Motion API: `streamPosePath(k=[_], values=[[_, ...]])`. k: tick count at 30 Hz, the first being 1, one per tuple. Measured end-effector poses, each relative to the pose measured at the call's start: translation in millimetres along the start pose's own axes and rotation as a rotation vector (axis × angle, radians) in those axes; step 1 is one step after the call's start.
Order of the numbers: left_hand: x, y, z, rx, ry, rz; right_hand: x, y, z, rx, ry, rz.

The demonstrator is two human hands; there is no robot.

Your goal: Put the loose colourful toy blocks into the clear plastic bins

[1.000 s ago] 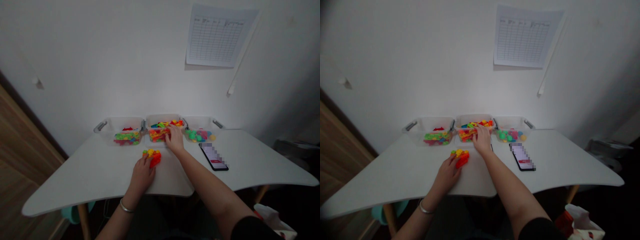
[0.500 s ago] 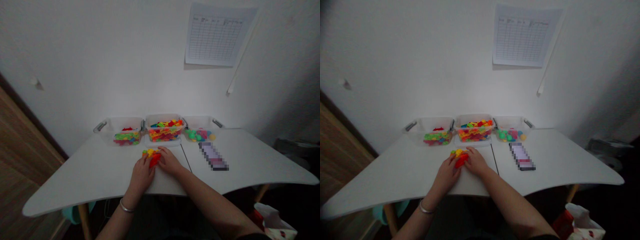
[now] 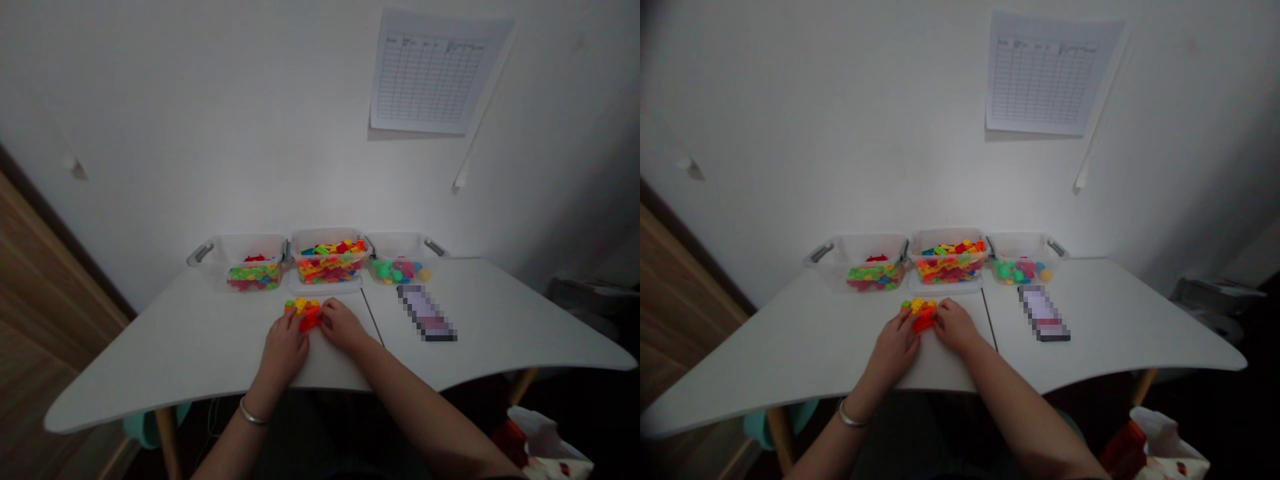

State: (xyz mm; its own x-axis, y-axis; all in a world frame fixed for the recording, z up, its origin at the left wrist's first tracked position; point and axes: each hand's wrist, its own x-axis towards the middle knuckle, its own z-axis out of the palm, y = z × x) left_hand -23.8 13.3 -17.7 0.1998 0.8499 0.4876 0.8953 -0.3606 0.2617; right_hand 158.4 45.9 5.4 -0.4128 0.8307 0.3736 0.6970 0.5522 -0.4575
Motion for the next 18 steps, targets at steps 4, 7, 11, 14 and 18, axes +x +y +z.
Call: streamPosePath(k=[4,7,11,14,18], values=[[-0.3,0.2,-0.5,0.004,0.003,0.009,-0.5,-1.2,-1.6,-0.106,0.003,0.037],[-0.5,0.1,-0.6,0.002,0.002,0.013,-0.8,-1.9,-2.7,-0.203,0.028,0.089],[-0.4,-0.2,-0.3,0.012,-0.005,0.008,-0.7,-3.9,-6.4,-0.306,0.048,0.164],[-0.2,0.2,-0.7,0.022,-0.024,0.006,-0.3,-5.6,-8.9,-0.34,0.033,0.189],[0.1,1.4,-2.2,0.021,-0.034,-0.006,-0.8,-5.0,-9.6,-0.392,0.02,0.192]])
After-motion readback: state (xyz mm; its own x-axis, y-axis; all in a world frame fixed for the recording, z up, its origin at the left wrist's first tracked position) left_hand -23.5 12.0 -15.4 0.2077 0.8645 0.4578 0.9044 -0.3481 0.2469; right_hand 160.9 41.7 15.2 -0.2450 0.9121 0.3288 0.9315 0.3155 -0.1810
